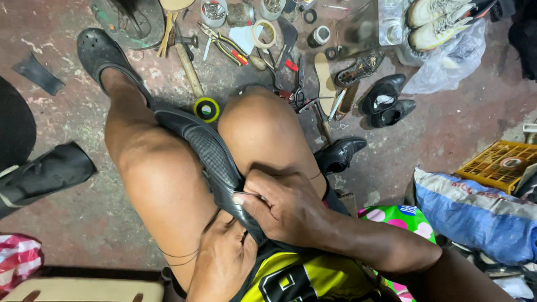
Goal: The person sits on the floor and sews the sole of a black shoe using a needle and thread. They repeatedly push the needle through the shoe's sole and pull the thread tight to secure the stitching.
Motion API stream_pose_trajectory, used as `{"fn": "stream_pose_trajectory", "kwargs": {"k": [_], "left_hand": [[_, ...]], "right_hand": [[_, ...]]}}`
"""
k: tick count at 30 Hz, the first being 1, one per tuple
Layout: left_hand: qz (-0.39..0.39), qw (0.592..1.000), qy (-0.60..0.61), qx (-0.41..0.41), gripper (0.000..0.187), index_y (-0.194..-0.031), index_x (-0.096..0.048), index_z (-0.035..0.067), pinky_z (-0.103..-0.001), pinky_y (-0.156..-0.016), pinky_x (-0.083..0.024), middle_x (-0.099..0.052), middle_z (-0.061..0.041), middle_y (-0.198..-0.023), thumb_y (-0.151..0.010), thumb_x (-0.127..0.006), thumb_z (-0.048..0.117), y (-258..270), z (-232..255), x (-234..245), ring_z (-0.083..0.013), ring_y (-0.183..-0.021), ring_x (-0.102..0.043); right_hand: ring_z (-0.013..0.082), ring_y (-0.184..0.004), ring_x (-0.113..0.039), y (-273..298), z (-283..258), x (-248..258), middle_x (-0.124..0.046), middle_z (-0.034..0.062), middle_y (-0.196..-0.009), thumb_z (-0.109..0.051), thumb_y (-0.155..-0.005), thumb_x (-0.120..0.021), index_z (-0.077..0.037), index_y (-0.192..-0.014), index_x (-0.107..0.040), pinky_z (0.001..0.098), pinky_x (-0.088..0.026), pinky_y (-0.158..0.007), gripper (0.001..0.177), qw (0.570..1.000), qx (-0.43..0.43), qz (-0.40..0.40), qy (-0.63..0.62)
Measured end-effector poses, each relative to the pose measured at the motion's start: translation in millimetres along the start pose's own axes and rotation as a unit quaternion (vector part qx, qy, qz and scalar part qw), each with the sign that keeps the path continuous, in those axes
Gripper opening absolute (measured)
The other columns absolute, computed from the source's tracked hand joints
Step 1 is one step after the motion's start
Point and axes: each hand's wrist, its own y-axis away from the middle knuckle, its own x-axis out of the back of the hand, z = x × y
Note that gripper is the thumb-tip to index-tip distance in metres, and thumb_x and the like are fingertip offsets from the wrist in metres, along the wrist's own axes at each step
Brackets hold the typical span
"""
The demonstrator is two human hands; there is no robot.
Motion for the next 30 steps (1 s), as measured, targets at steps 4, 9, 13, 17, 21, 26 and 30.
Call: {"fn": "stream_pose_trajectory", "kwargs": {"k": [4,9,13,17,21,26,30], "left_hand": [[-0.010,0.998,-0.024,0.054,0.017,-0.095,-0.070,0.003,-0.049,-0.071,-0.054,-0.068,-0.022,-0.101,-0.078,-0.071,0.006,-2.2,-1.5,-4.0,-0.0441,-0.085,-0.067],[-0.022,0.998,-0.012,0.059,0.008,-0.085,-0.070,0.005,-0.047,-0.073,-0.055,-0.068,-0.019,-0.094,-0.077,-0.069,0.004,-4.0,-2.4,-1.8,-0.0401,-0.085,-0.069],[-0.023,0.999,0.045,-0.003,0.016,-0.095,-0.069,0.002,-0.046,-0.078,-0.053,-0.067,-0.019,-0.097,-0.080,-0.064,0.000,-1.8,3.6,8.9,-0.0412,-0.090,-0.066],[-0.009,0.998,0.050,-0.028,0.011,-0.090,-0.067,0.002,-0.042,-0.076,-0.053,-0.066,-0.017,-0.092,-0.080,-0.064,0.000,-0.3,0.7,5.9,-0.0365,-0.086,-0.066],[-0.006,1.000,-0.014,-0.018,0.003,-0.077,-0.065,0.002,-0.041,-0.068,-0.049,-0.063,-0.015,-0.078,-0.076,-0.068,0.002,-0.2,-14.5,-4.3,-0.0333,-0.075,-0.062],[0.012,0.997,0.022,-0.075,0.003,-0.079,-0.063,0.003,-0.039,-0.069,-0.048,-0.061,-0.012,-0.079,-0.079,-0.066,0.002,-0.1,-26.4,-11.2,-0.0283,-0.075,-0.060],[0.009,0.999,0.034,-0.021,0.004,-0.081,-0.061,0.001,-0.035,-0.063,-0.046,-0.058,-0.011,-0.080,-0.082,-0.065,0.001,1.8,-19.2,-5.1,-0.0229,-0.069,-0.057]], "right_hand": [[0.0291,-0.063,-0.064,-5.6,0.6,-1.8,-0.059,0.0120,-0.074,-0.014,-0.100,-0.067,-0.004,-0.087,-0.057,0.0385,-0.048,-0.056,0.019,1.000,-0.018,0.007,-0.022],[0.0194,-0.063,-0.060,3.8,7.2,-0.8,-0.057,0.0072,-0.075,-0.014,-0.102,-0.066,-0.003,-0.086,-0.056,0.0351,-0.047,-0.058,0.022,0.998,-0.002,0.021,-0.067],[0.0117,-0.073,-0.048,17.3,21.4,9.8,-0.049,0.0032,-0.082,-0.015,-0.111,-0.061,-0.004,-0.091,-0.053,0.0306,-0.043,-0.063,0.024,0.989,0.014,0.009,-0.150],[0.0032,-0.056,-0.049,34.0,26.3,27.3,-0.055,-0.0032,-0.070,-0.021,-0.107,-0.053,-0.008,-0.089,-0.052,0.0204,-0.039,-0.050,0.023,0.941,-0.149,-0.034,-0.301],[0.0018,-0.057,-0.045,49.7,33.4,29.5,-0.052,-0.0032,-0.070,-0.022,-0.111,-0.051,-0.008,-0.091,-0.051,0.0187,-0.037,-0.052,0.025,0.921,-0.119,-0.017,-0.371],[0.0037,-0.064,-0.044,58.7,38.9,13.0,-0.046,-0.0028,-0.075,-0.017,-0.114,-0.055,-0.007,-0.088,-0.049,0.0218,-0.039,-0.058,0.028,0.967,-0.035,0.031,-0.249],[0.0049,-0.058,-0.044,54.0,36.6,19.6,-0.050,-0.0022,-0.070,-0.015,-0.108,-0.054,-0.007,-0.087,-0.050,0.0236,-0.038,-0.053,0.022,0.949,-0.099,0.002,-0.299]]}}
